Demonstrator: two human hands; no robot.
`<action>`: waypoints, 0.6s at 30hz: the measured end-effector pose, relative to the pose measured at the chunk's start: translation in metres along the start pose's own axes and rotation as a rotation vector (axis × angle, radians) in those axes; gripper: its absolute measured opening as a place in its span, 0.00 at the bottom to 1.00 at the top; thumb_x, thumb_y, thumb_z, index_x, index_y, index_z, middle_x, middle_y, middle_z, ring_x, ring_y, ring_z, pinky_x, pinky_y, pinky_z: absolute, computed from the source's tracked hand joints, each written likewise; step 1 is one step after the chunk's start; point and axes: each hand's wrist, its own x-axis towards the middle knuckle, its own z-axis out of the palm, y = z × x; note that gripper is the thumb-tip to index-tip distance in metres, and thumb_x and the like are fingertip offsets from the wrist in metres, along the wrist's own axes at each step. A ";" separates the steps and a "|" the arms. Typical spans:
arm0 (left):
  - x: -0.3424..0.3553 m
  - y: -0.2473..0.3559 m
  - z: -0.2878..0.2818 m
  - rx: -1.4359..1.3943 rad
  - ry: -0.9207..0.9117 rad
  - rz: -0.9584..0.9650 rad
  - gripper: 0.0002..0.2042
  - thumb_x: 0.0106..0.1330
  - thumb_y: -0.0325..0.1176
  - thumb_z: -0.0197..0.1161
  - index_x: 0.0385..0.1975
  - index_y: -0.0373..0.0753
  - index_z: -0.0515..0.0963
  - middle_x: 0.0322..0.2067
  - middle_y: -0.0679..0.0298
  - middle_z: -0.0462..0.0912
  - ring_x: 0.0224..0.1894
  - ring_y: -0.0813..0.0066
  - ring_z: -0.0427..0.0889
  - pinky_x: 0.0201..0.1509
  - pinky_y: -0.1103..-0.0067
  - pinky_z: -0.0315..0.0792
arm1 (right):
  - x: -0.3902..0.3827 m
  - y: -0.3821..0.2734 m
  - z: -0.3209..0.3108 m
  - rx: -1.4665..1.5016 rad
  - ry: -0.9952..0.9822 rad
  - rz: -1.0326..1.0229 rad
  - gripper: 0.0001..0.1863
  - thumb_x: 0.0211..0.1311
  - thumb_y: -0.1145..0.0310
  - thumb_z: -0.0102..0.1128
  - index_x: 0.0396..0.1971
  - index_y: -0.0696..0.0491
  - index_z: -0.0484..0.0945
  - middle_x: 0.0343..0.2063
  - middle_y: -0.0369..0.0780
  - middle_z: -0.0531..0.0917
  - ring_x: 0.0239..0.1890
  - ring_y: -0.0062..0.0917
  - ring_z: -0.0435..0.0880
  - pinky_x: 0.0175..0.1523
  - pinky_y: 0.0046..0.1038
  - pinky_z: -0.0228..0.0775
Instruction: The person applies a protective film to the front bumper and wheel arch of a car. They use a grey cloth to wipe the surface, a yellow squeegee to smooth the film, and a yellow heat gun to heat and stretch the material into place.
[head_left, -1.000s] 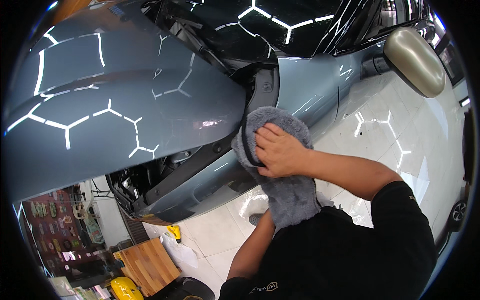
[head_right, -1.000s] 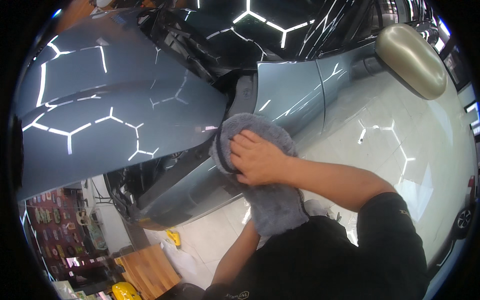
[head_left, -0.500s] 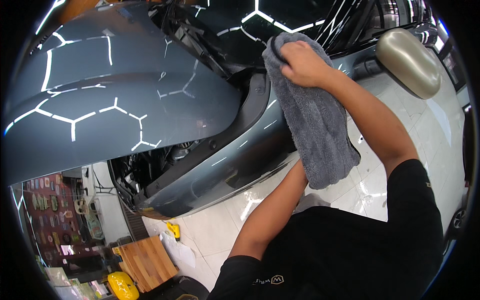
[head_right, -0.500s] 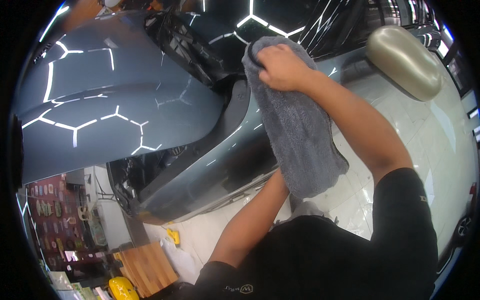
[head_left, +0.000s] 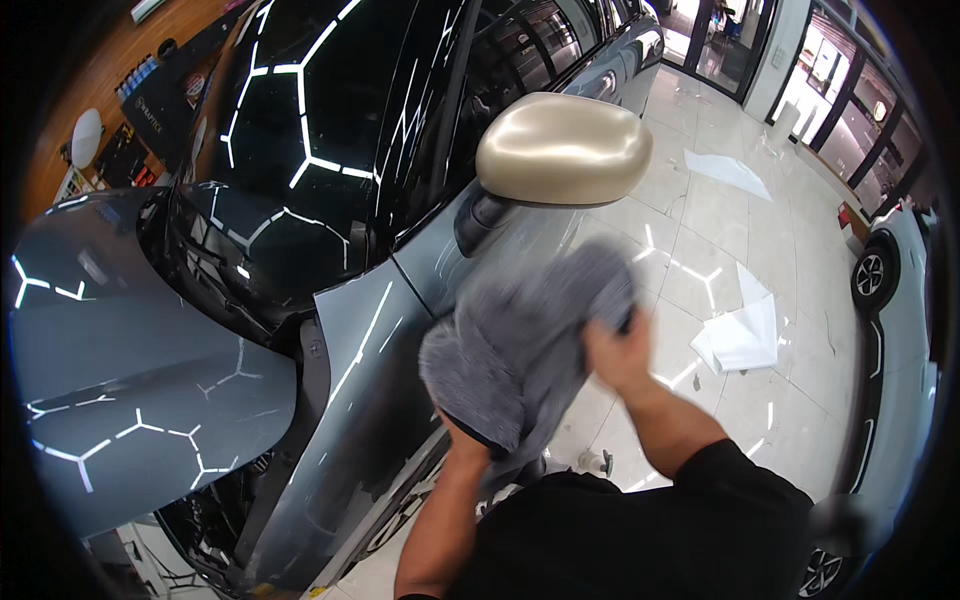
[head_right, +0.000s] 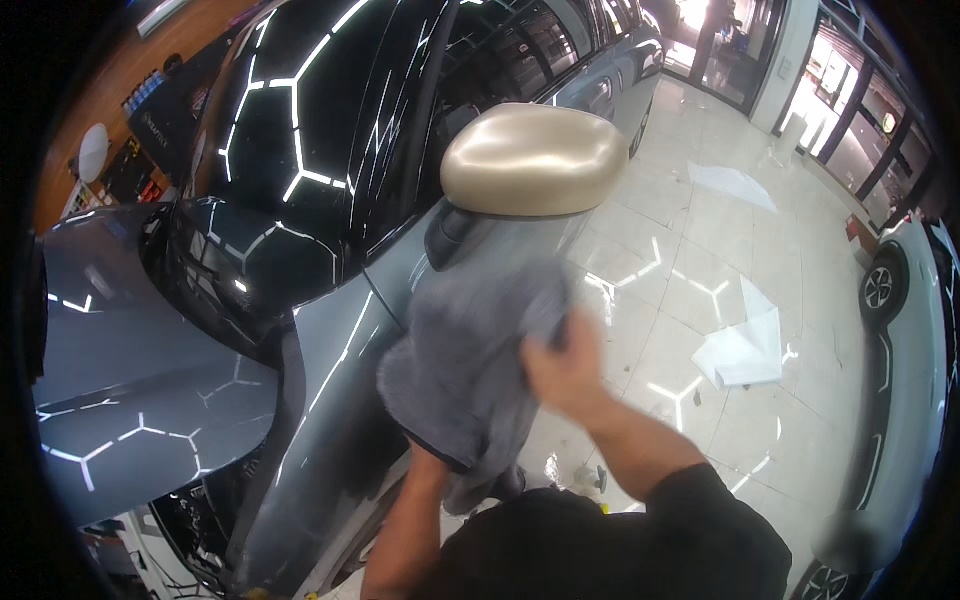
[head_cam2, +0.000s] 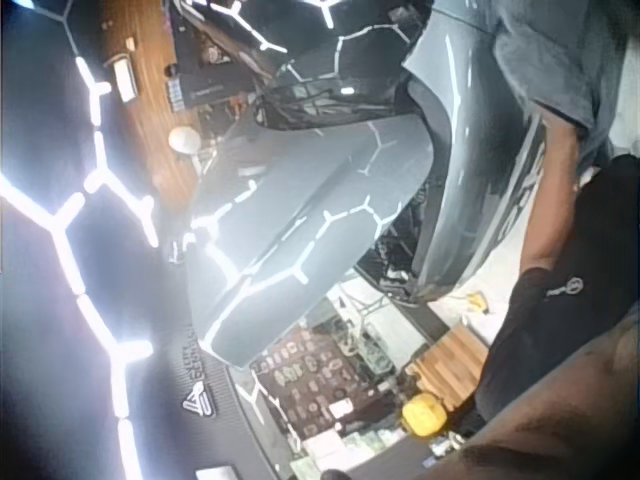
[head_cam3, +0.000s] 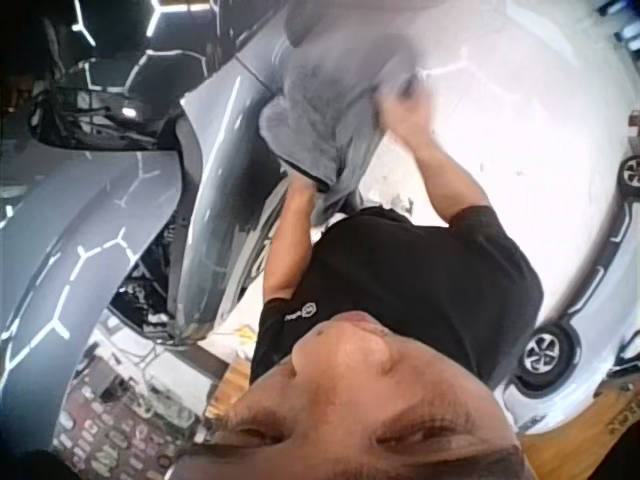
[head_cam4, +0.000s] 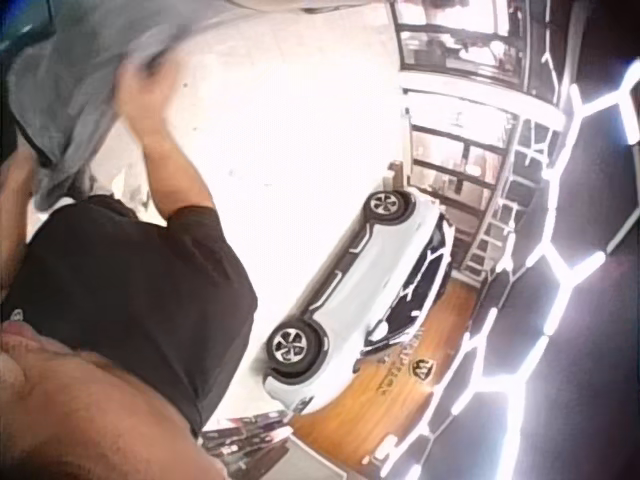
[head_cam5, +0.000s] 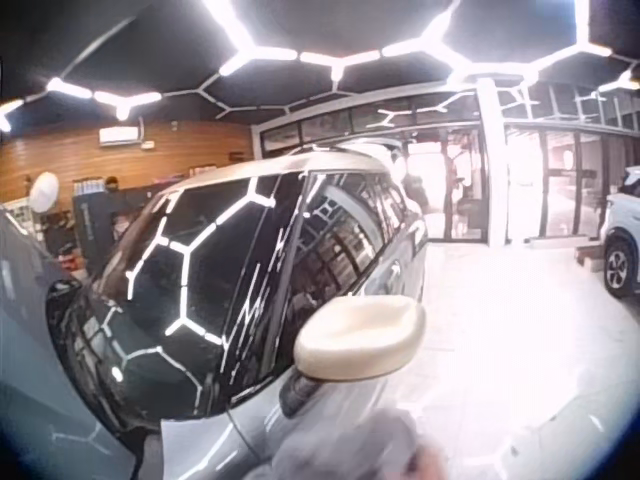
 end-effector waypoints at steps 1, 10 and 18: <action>0.009 -0.005 -0.025 0.276 -0.008 0.144 0.24 0.65 0.40 0.59 0.59 0.36 0.67 0.53 0.56 0.74 0.56 0.58 0.73 0.63 0.67 0.64 | 0.049 -0.037 -0.006 0.169 0.083 0.217 0.24 0.55 0.72 0.54 0.52 0.66 0.72 0.44 0.47 0.81 0.47 0.33 0.80 0.53 0.34 0.70; -0.031 0.041 -0.013 0.690 -0.126 0.192 0.14 0.58 0.29 0.63 0.45 0.36 0.76 0.34 0.59 0.73 0.37 0.69 0.73 0.44 0.75 0.69 | 0.457 0.054 -0.038 -1.133 0.672 -0.599 0.18 0.58 0.64 0.60 0.44 0.59 0.75 0.36 0.54 0.80 0.39 0.50 0.80 0.43 0.42 0.72; -0.157 0.009 -0.131 0.533 0.303 -0.335 0.14 0.65 0.39 0.63 0.43 0.35 0.78 0.33 0.63 0.76 0.37 0.74 0.74 0.44 0.77 0.69 | 0.266 0.074 0.055 -1.052 -0.423 -0.523 0.28 0.68 0.53 0.51 0.59 0.58 0.71 0.55 0.53 0.76 0.60 0.46 0.73 0.65 0.38 0.61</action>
